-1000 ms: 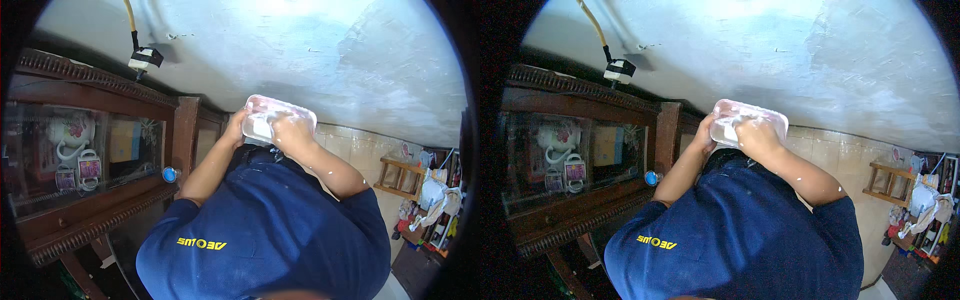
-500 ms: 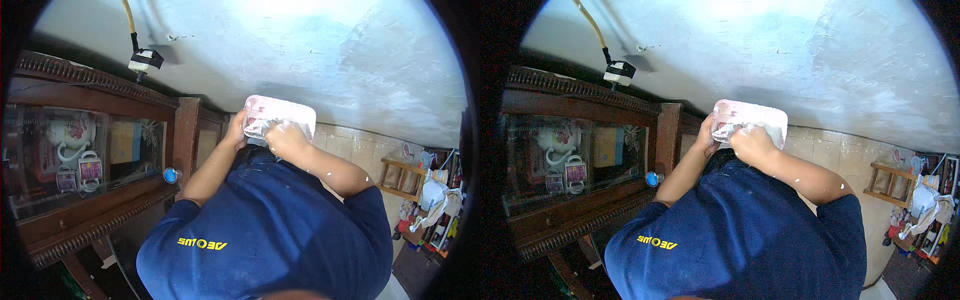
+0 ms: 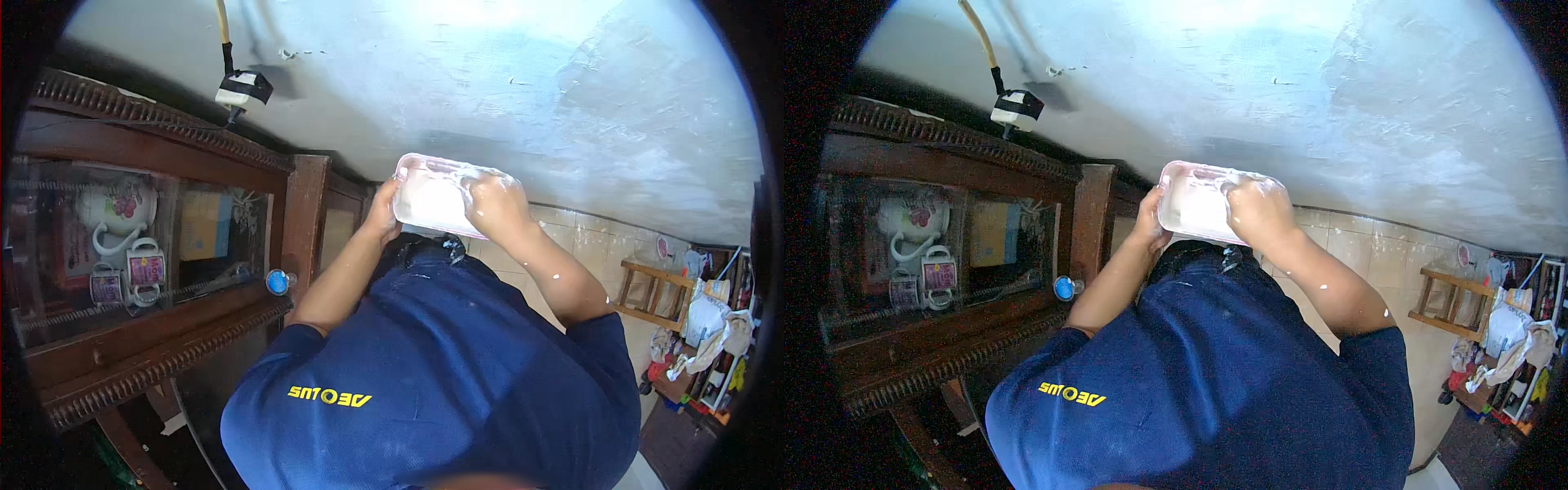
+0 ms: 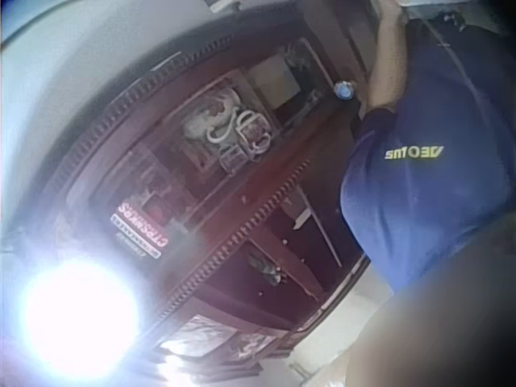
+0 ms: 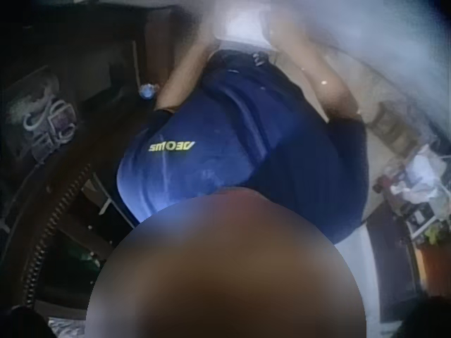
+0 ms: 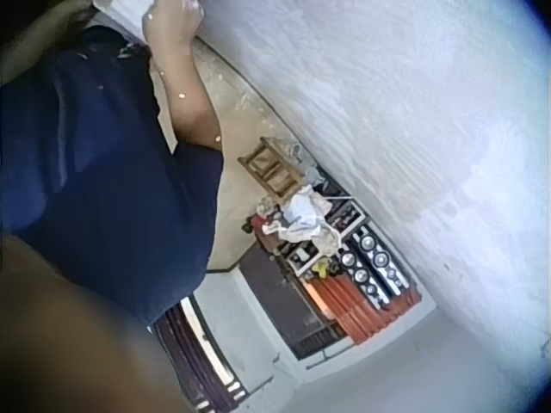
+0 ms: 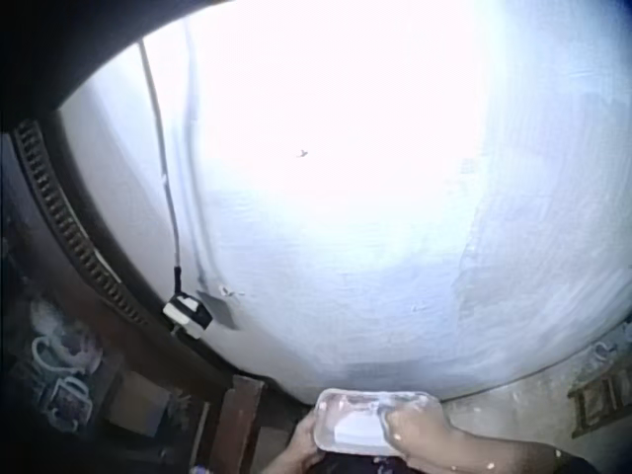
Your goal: The person mixes plaster or filler in a pink container by hand, then applies it to a wall corner using a scraper.
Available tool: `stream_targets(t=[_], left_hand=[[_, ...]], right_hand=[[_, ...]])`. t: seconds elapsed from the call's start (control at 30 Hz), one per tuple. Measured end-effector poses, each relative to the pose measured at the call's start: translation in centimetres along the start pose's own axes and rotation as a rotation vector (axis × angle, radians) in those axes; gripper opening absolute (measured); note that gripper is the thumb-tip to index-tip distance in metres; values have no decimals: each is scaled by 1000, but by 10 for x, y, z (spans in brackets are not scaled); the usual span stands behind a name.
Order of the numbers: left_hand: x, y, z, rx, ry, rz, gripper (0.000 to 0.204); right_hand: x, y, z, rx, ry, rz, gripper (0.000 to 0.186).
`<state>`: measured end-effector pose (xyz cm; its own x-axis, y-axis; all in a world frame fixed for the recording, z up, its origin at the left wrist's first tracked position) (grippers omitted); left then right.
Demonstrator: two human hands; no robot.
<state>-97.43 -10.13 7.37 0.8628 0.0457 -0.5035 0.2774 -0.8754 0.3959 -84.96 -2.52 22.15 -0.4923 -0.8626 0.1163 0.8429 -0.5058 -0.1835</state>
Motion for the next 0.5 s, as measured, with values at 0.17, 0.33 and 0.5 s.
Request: stream_targets(t=[0.17, 0.33, 0.5], left_hand=[[0, 1, -2, 50, -79, -35, 50], [9, 1, 17, -12, 17, -28, 49], [5, 6, 10, -9, 105, -26, 46]], right_hand=[[19, 13, -13, 171, 16, 28, 15], [0, 11, 15, 48, -199, -110, 22], [-9, 15, -1, 162, -31, -170, 25]])
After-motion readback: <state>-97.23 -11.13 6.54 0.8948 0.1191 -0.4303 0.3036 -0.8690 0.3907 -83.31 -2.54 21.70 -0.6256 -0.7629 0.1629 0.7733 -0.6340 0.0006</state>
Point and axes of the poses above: each hand's wrist, its own y-axis away from the middle knuckle, its own z-axis out of the back of the hand, x = y × z, the point moved 9 cm from there along -y, towards the middle knuckle, and after that the axes turned 15 degrees about y, right-handed, at the moved point
